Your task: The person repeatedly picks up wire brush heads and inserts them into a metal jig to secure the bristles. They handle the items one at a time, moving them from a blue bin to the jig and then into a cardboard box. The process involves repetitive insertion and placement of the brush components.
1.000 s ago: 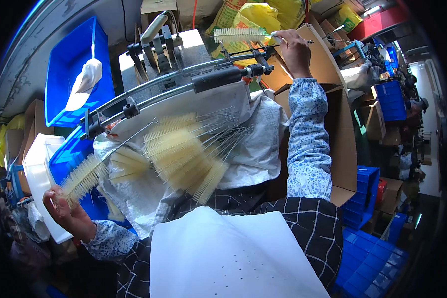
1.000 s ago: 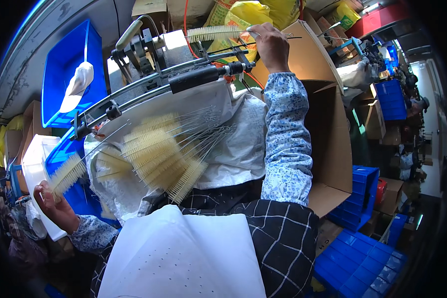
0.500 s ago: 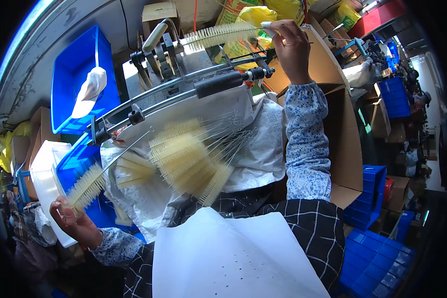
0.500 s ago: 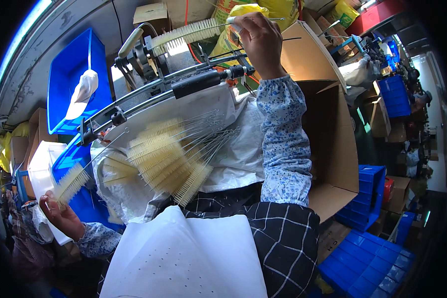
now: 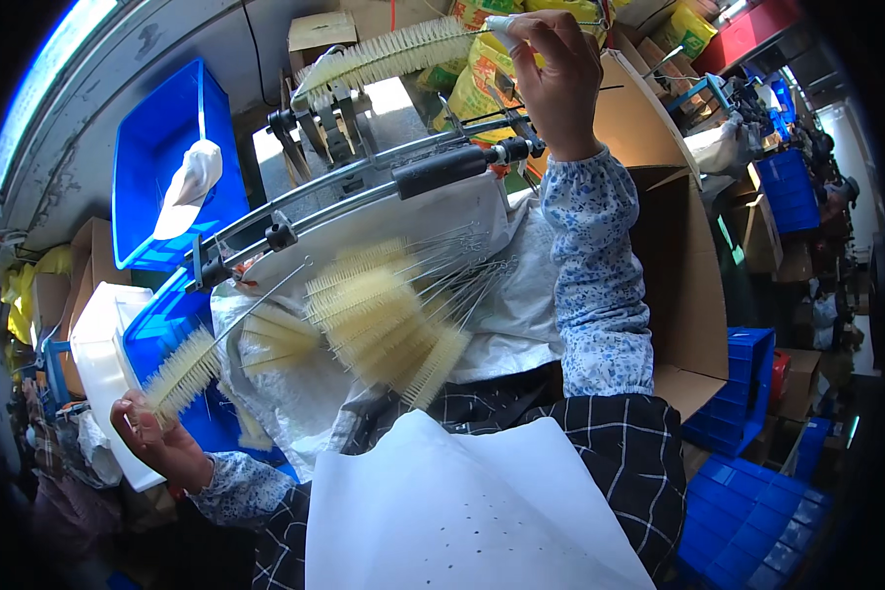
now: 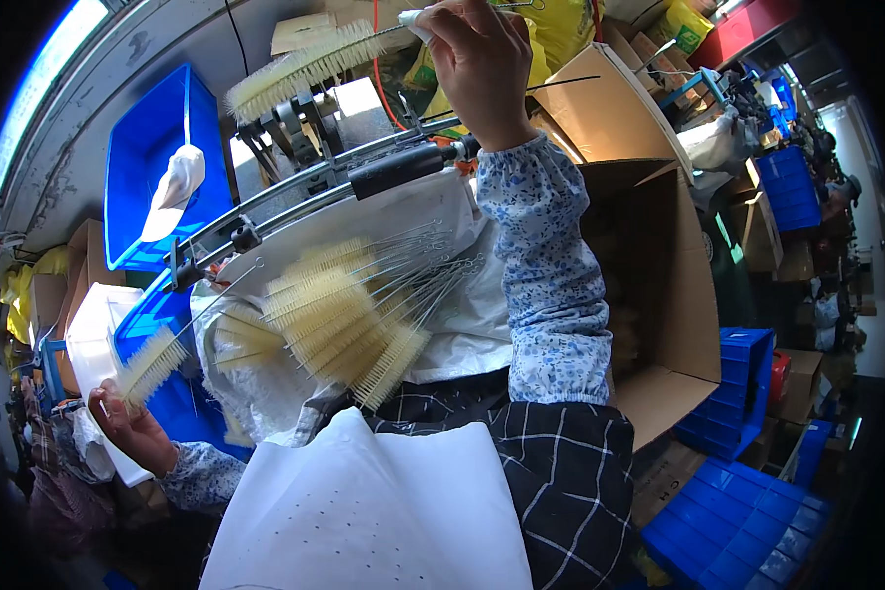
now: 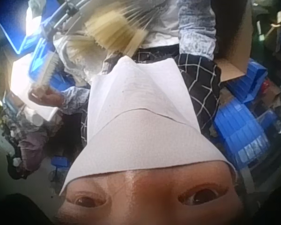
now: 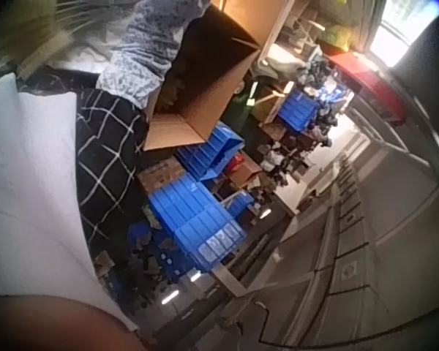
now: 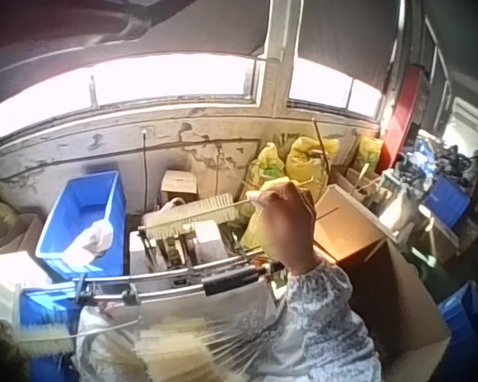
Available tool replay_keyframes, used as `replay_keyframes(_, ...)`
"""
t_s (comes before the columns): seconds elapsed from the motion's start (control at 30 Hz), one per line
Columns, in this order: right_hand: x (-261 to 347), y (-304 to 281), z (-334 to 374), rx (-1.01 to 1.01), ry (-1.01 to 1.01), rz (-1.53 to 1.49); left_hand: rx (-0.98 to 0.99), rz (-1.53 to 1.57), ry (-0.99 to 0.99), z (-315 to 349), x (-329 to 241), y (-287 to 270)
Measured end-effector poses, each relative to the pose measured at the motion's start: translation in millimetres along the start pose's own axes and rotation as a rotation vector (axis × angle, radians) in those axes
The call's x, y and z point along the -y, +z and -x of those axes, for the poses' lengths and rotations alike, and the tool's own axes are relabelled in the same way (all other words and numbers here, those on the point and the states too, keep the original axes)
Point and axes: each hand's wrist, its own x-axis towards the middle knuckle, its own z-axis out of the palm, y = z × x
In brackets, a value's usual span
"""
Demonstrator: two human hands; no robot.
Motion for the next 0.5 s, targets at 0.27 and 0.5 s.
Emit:
replay_keyframes(0.27, 14, 11, -7, -0.094, -0.02, -0.108, 0.034, 0.038, -0.003, 0, -3, 4)
replay_keyframes(0.5, 25, 6, -16, -0.13, -0.056, -0.076, -0.085, -0.026, -0.005, 3, -6, 19)
